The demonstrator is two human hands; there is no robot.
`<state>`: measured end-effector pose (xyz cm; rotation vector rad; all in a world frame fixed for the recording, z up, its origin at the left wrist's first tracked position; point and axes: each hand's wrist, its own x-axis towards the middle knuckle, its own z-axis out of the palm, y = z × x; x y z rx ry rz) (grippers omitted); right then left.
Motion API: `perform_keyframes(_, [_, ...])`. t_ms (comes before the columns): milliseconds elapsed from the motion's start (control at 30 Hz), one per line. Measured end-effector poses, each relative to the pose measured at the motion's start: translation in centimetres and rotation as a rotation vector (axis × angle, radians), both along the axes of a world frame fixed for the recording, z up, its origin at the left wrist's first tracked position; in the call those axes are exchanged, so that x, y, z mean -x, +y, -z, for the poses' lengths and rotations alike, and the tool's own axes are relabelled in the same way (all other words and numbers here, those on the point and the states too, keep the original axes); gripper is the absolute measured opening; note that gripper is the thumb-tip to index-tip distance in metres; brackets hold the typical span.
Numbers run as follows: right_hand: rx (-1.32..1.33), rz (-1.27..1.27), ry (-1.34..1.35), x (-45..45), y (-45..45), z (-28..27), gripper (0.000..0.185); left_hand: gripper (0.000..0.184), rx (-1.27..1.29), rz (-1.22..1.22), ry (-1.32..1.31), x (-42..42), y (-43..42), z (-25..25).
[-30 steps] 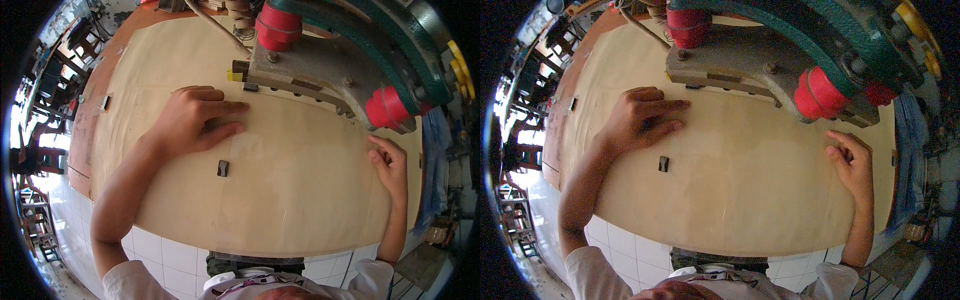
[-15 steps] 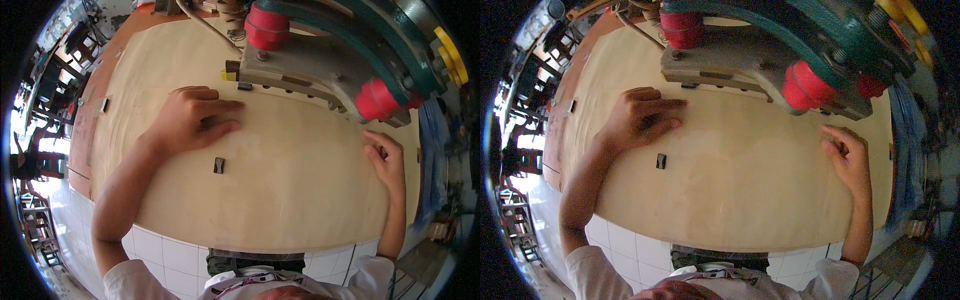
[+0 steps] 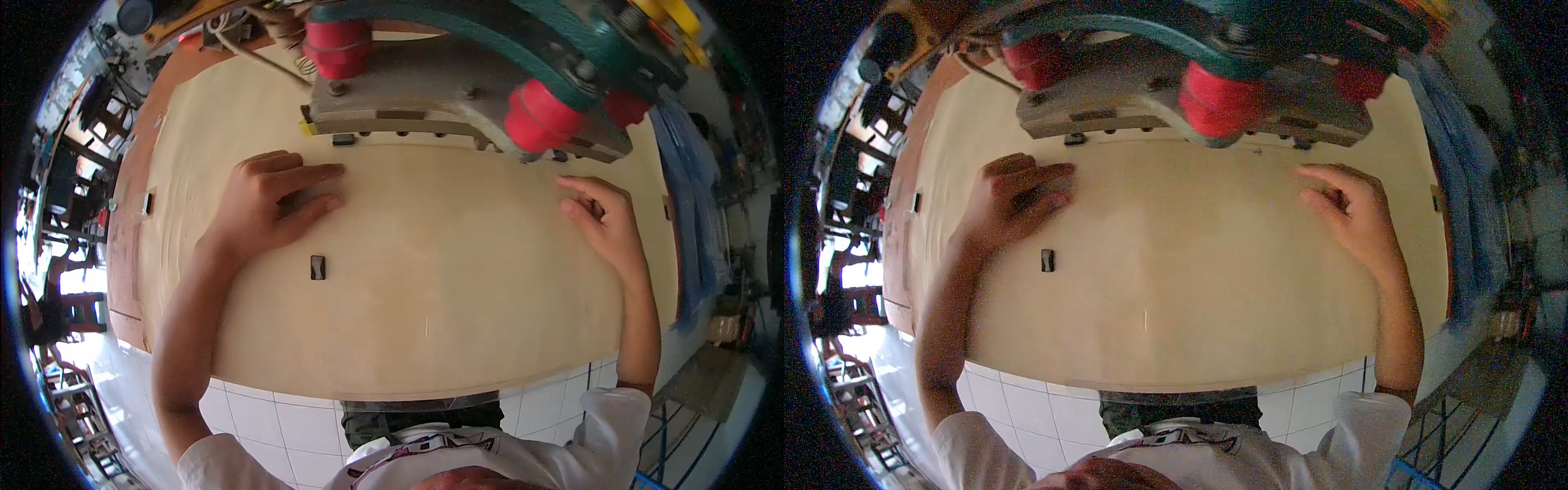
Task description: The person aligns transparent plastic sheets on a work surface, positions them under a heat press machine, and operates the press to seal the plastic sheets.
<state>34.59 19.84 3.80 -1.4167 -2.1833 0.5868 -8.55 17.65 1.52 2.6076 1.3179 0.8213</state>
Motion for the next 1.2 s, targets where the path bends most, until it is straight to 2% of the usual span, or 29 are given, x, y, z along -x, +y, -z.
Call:
perform_keyframes(167, [-0.076,-0.028,0.004,-0.4,0.1,0.2,0.029,0.029,-0.012,0.019,-0.031,-0.3,0.1,0.1])
perform_keyframes(700, [-0.028,-0.016,-0.031,-1.0,0.2,0.2,0.029,0.032,0.092,-0.030,-0.038,-1.1,-0.5,-0.9])
perform_keyframes(1200, [-0.033,-0.016,-0.044,-1.0,0.3,0.2,0.028,0.032,0.077,-0.020,-0.018,-1.1,-0.5,-1.2])
